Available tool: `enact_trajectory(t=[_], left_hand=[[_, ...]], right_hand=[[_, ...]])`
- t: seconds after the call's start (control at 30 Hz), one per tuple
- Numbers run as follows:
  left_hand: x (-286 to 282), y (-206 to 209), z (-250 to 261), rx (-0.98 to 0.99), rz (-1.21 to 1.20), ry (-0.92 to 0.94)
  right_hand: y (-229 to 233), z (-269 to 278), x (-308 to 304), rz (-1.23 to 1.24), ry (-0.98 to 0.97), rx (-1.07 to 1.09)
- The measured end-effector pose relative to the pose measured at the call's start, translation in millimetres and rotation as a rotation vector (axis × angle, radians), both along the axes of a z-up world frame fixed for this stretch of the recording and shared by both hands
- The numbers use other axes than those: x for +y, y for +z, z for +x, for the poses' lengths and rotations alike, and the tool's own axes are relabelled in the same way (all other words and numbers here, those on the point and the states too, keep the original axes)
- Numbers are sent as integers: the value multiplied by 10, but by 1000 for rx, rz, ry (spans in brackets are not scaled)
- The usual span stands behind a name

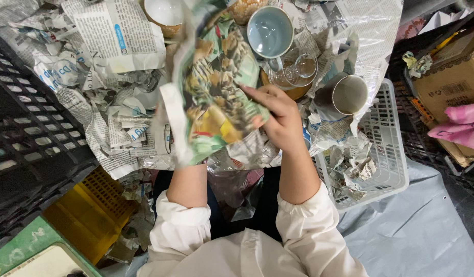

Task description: The person sits on the floor and wraps various ceramic items, including cups, bowls, and saucers, using newspaper. They fold the paper around each item and place the wrapped pieces into a white plastic basket.

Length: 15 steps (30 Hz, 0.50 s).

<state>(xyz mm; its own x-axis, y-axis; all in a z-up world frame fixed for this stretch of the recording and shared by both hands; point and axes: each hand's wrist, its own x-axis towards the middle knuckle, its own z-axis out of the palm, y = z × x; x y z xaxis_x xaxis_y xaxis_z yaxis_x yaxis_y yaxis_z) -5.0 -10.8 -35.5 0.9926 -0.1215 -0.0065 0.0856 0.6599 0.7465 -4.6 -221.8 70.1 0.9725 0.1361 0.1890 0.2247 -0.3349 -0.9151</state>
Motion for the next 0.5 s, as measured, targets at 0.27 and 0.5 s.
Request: enact_trajectory(t=[0.27,0.5], left_hand=[[67,205,4,167,-11,176],[61,-40,-22,45,472,236]], right_hand=[[-316,-15,-166,374,-349,128],[26,5,-46,-13,-294,-222]])
